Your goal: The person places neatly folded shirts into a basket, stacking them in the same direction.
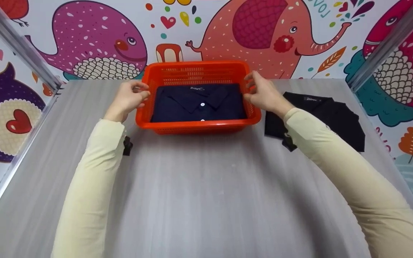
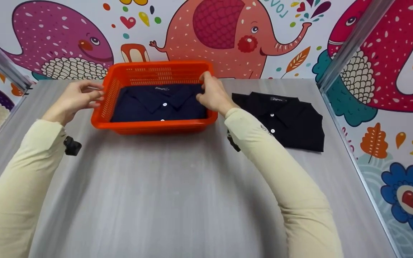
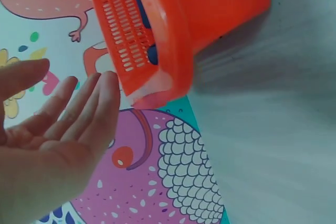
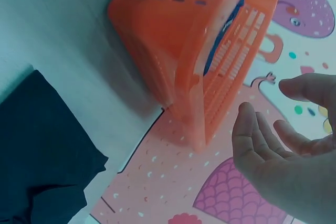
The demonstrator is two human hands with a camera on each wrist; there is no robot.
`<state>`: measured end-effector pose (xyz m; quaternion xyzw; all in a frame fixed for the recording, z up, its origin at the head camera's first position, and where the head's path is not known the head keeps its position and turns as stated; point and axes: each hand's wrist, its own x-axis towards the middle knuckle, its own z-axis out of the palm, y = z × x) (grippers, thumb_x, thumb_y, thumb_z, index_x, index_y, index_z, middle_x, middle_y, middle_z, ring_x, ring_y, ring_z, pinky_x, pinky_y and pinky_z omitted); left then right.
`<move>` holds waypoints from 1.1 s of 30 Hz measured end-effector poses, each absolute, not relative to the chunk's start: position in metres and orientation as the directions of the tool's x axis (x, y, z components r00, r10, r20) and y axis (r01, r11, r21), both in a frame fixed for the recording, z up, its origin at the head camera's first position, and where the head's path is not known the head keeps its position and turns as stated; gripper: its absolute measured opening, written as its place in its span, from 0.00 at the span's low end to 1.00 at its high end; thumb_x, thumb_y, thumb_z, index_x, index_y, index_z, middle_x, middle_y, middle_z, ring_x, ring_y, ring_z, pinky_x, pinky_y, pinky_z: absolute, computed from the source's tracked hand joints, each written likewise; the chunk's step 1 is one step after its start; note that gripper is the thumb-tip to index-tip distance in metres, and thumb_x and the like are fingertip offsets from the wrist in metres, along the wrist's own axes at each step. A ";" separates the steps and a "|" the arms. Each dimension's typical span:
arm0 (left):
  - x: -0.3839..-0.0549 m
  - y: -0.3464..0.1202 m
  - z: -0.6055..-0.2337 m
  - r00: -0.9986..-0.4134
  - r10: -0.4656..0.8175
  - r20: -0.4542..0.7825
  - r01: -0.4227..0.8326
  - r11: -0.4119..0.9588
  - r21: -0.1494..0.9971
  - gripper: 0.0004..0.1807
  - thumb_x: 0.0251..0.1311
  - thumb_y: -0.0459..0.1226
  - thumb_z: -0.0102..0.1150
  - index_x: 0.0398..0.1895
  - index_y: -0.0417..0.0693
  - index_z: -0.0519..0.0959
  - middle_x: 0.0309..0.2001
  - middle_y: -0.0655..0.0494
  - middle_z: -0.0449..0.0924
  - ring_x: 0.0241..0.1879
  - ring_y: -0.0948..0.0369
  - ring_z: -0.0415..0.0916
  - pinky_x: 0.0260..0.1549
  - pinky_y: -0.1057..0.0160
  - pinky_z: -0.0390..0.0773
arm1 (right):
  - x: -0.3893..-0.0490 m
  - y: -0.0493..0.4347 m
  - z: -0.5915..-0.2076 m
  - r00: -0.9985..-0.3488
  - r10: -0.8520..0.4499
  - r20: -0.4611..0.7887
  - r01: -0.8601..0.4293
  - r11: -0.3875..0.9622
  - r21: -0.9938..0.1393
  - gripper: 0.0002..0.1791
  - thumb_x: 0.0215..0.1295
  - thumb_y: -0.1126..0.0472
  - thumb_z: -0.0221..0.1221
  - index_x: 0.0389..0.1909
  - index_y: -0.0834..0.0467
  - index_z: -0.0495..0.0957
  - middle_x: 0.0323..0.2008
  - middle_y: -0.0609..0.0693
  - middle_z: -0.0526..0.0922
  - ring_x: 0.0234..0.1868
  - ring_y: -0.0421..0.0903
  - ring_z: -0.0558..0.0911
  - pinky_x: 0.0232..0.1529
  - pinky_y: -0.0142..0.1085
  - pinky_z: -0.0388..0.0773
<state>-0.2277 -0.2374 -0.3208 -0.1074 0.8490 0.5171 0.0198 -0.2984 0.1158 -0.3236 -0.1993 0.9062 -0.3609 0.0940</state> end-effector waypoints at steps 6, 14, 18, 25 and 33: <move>-0.214 -0.230 -0.320 -0.988 -0.102 -0.117 -0.151 0.447 0.881 0.15 0.67 0.30 0.50 0.54 0.32 0.71 0.48 0.42 0.73 0.44 0.53 0.72 0.41 0.64 0.77 | -0.285 0.120 -0.327 -0.890 -0.454 -0.022 -0.307 0.637 -0.707 0.24 0.65 0.70 0.55 0.60 0.63 0.61 0.52 0.60 0.72 0.52 0.54 0.74 0.53 0.48 0.75; -0.197 -0.212 -0.329 -0.998 0.009 -0.059 -0.047 0.473 0.880 0.13 0.66 0.30 0.52 0.52 0.33 0.74 0.49 0.40 0.76 0.44 0.53 0.74 0.40 0.65 0.77 | -0.269 0.124 -0.335 -0.875 -0.484 0.021 -0.356 0.614 -0.704 0.22 0.64 0.70 0.56 0.58 0.64 0.65 0.49 0.59 0.75 0.51 0.54 0.76 0.51 0.48 0.76; -0.190 -0.203 -0.332 -0.999 0.047 -0.006 0.017 0.469 0.883 0.12 0.65 0.30 0.54 0.50 0.33 0.75 0.46 0.40 0.79 0.42 0.54 0.76 0.38 0.66 0.77 | -0.261 0.127 -0.340 -0.867 -0.497 0.045 -0.375 0.589 -0.716 0.21 0.64 0.71 0.56 0.57 0.64 0.66 0.47 0.59 0.76 0.49 0.53 0.77 0.50 0.47 0.76; -0.180 -0.185 -0.335 -0.994 0.103 0.046 0.091 0.484 0.870 0.10 0.63 0.30 0.57 0.46 0.35 0.78 0.44 0.42 0.81 0.41 0.51 0.79 0.40 0.65 0.76 | -0.251 0.141 -0.349 -0.855 -0.511 0.090 -0.407 0.551 -0.729 0.19 0.62 0.73 0.56 0.54 0.66 0.68 0.44 0.60 0.78 0.46 0.53 0.79 0.47 0.46 0.77; -0.174 -0.170 -0.338 -0.980 0.185 0.074 0.160 0.505 0.848 0.10 0.62 0.30 0.58 0.45 0.36 0.79 0.43 0.44 0.82 0.41 0.50 0.80 0.40 0.61 0.77 | -0.248 0.168 -0.360 -0.877 -0.473 0.086 -0.379 0.572 -0.727 0.19 0.62 0.73 0.56 0.53 0.68 0.68 0.43 0.61 0.79 0.44 0.53 0.79 0.48 0.43 0.76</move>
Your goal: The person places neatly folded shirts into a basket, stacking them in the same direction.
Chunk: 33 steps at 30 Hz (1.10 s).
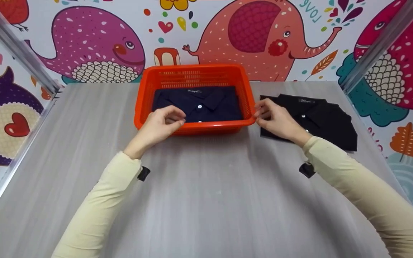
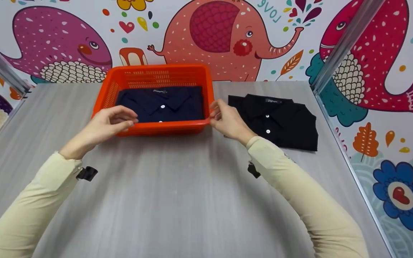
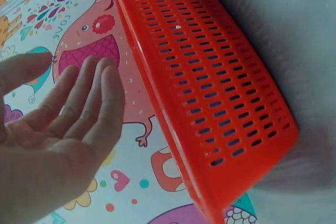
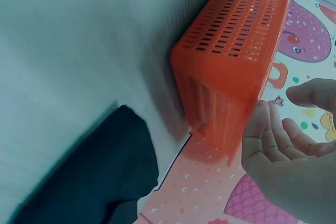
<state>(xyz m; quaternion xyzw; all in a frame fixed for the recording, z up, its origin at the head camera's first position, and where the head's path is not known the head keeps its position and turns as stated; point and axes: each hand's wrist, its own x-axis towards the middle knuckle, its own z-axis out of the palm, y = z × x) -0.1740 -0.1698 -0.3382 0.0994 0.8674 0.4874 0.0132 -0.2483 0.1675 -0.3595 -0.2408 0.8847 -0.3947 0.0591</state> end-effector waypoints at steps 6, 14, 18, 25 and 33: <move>-0.172 -0.163 -0.342 -0.972 0.221 0.086 0.191 0.514 0.836 0.09 0.61 0.30 0.58 0.44 0.35 0.79 0.41 0.45 0.82 0.39 0.54 0.79 0.41 0.59 0.78 | -0.248 0.189 -0.365 -0.900 -0.426 0.092 -0.344 0.566 -0.749 0.17 0.60 0.74 0.57 0.50 0.68 0.69 0.42 0.61 0.79 0.42 0.53 0.79 0.44 0.31 0.74; -0.170 -0.147 -0.354 -0.942 0.329 0.067 0.222 0.462 0.859 0.06 0.61 0.30 0.60 0.39 0.36 0.80 0.37 0.48 0.82 0.37 0.56 0.79 0.40 0.60 0.77 | -0.248 0.217 -0.373 -0.915 -0.397 0.066 -0.308 0.585 -0.750 0.17 0.61 0.73 0.57 0.51 0.68 0.67 0.43 0.62 0.79 0.42 0.53 0.79 0.40 0.24 0.72; -0.171 -0.135 -0.365 -0.924 0.378 0.064 0.240 0.441 0.865 0.06 0.60 0.30 0.61 0.39 0.36 0.80 0.36 0.50 0.82 0.37 0.57 0.79 0.39 0.60 0.77 | -0.249 0.229 -0.378 -0.921 -0.387 0.045 -0.289 0.602 -0.744 0.17 0.62 0.72 0.57 0.51 0.69 0.67 0.43 0.62 0.78 0.43 0.53 0.79 0.39 0.24 0.71; -0.174 -0.109 -0.388 -0.894 0.448 0.019 0.253 0.469 0.846 0.06 0.60 0.29 0.59 0.39 0.37 0.80 0.37 0.50 0.82 0.39 0.56 0.78 0.40 0.61 0.77 | -0.249 0.250 -0.379 -0.933 -0.359 0.013 -0.253 0.631 -0.733 0.18 0.63 0.71 0.57 0.52 0.70 0.67 0.44 0.62 0.78 0.43 0.52 0.78 0.39 0.24 0.71; -0.183 -0.086 -0.406 -0.882 0.466 -0.068 0.180 0.469 0.864 0.08 0.60 0.29 0.59 0.41 0.35 0.80 0.36 0.50 0.82 0.35 0.59 0.77 0.32 0.67 0.74 | -0.249 0.280 -0.379 -0.951 -0.306 -0.039 -0.171 0.628 -0.759 0.20 0.66 0.67 0.57 0.55 0.69 0.64 0.47 0.64 0.75 0.41 0.41 0.77 0.38 0.24 0.73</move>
